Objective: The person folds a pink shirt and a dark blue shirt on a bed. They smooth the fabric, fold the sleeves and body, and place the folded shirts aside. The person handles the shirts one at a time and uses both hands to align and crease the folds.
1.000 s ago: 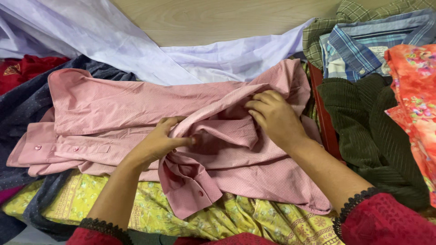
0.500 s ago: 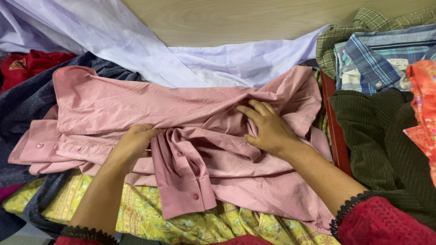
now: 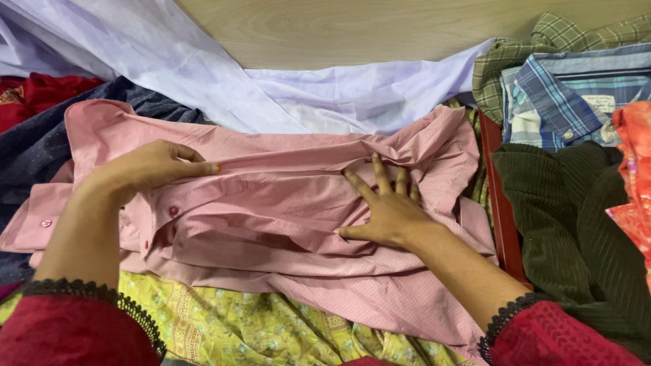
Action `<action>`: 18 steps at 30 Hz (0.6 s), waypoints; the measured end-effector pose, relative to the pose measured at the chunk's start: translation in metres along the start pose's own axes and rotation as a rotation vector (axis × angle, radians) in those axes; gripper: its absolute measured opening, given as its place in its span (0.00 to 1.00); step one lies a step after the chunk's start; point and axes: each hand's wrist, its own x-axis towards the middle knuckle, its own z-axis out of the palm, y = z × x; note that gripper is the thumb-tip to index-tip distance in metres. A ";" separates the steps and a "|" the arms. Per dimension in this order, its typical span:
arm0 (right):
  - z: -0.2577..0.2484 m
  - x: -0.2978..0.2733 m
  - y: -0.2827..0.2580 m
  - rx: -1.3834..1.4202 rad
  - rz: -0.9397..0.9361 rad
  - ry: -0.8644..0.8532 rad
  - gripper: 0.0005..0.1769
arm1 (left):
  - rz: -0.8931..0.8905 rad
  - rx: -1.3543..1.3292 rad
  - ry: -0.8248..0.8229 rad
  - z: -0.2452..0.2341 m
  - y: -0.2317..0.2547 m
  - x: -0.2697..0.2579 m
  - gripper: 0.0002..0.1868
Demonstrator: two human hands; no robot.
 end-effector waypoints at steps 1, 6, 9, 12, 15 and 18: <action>0.001 0.001 -0.001 0.003 0.011 -0.004 0.66 | -0.014 0.069 -0.038 -0.007 -0.002 0.001 0.27; 0.004 0.004 -0.002 -0.030 0.041 -0.022 0.68 | -0.054 0.231 -0.146 -0.026 -0.031 0.020 0.29; 0.004 0.004 -0.005 -0.029 0.051 -0.013 0.68 | -0.060 0.212 -0.135 -0.029 -0.061 0.037 0.31; 0.005 0.004 -0.005 -0.025 0.057 -0.003 0.67 | -0.034 0.102 -0.038 -0.024 -0.093 0.053 0.31; 0.006 0.004 -0.006 -0.024 0.064 -0.005 0.68 | 0.019 0.093 0.030 -0.021 -0.116 0.063 0.29; 0.008 0.004 -0.006 -0.026 0.062 0.012 0.68 | 0.074 0.085 0.097 -0.018 -0.124 0.065 0.28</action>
